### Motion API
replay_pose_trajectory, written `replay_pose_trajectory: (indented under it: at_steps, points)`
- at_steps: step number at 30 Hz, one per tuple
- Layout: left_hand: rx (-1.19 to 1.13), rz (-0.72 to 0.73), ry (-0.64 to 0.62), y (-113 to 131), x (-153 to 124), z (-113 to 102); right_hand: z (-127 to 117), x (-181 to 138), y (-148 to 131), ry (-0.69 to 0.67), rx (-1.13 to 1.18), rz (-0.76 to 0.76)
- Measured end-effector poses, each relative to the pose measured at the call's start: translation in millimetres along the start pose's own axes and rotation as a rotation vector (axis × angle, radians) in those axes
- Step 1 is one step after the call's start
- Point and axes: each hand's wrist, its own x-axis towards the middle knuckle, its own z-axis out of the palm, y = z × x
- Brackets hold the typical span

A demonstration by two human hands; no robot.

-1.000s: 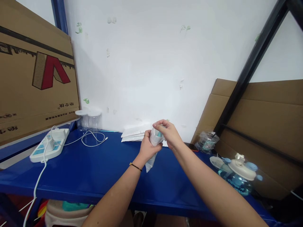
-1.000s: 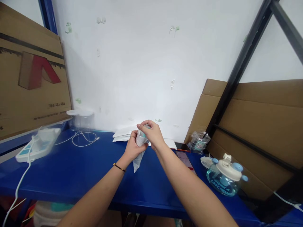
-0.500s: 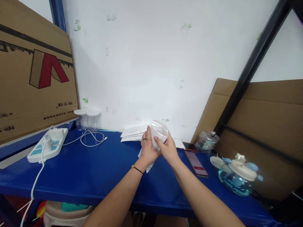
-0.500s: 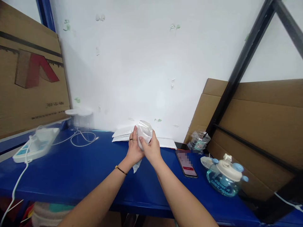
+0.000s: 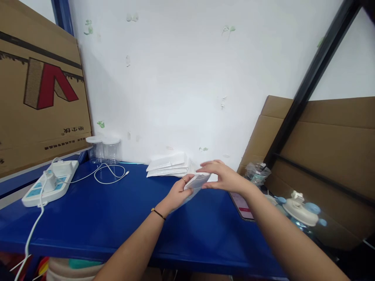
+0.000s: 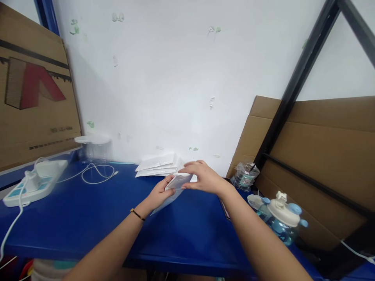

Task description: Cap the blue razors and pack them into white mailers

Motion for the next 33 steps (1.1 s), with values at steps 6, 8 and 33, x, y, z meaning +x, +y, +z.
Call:
replay_pose_trajectory:
  at_steps: [6, 8, 33]
  points:
    - [-0.026, -0.157, -0.286, -1.7, 10.8, -22.9, -12.2, -19.0, 33.3, 0.006, 0.304, 0.312]
    - [-0.061, -0.228, -0.292, -14.8, 12.8, -30.0, -19.3, -31.8, 60.0, 0.153, 0.432, 0.441]
    - [-0.346, -0.661, 0.267, -77.2, 14.3, -41.9, 101.9, 65.9, 141.5, 0.233, -0.417, 0.241]
